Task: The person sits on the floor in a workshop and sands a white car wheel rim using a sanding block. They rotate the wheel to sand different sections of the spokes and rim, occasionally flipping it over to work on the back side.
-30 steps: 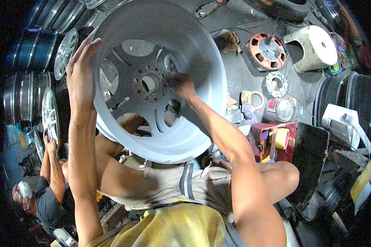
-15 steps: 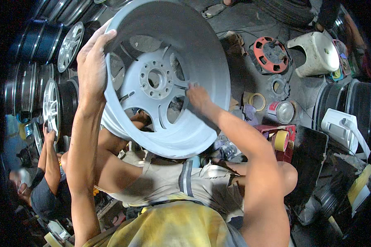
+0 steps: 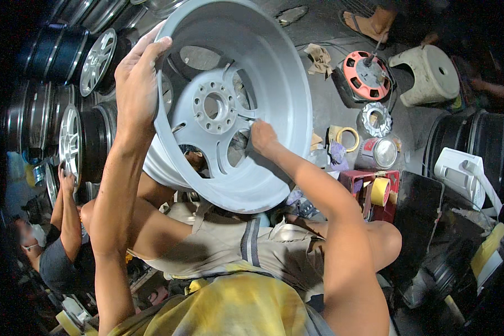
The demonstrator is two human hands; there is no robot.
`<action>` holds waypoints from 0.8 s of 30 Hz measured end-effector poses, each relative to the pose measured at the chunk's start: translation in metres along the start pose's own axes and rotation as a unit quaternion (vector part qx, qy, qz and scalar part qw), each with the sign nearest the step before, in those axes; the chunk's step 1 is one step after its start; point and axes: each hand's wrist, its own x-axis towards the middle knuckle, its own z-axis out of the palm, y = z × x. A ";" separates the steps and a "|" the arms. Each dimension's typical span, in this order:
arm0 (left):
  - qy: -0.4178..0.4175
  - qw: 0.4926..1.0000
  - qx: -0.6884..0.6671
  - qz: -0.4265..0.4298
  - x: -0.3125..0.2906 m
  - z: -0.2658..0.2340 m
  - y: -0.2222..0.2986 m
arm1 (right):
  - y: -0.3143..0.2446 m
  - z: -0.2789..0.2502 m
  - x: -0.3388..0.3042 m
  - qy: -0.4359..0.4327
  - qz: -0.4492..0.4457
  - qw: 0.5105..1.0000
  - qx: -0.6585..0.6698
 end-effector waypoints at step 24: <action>0.012 0.998 0.047 -0.035 -0.006 -0.003 0.012 | -0.076 -0.017 -0.053 -0.194 -0.255 0.920 0.226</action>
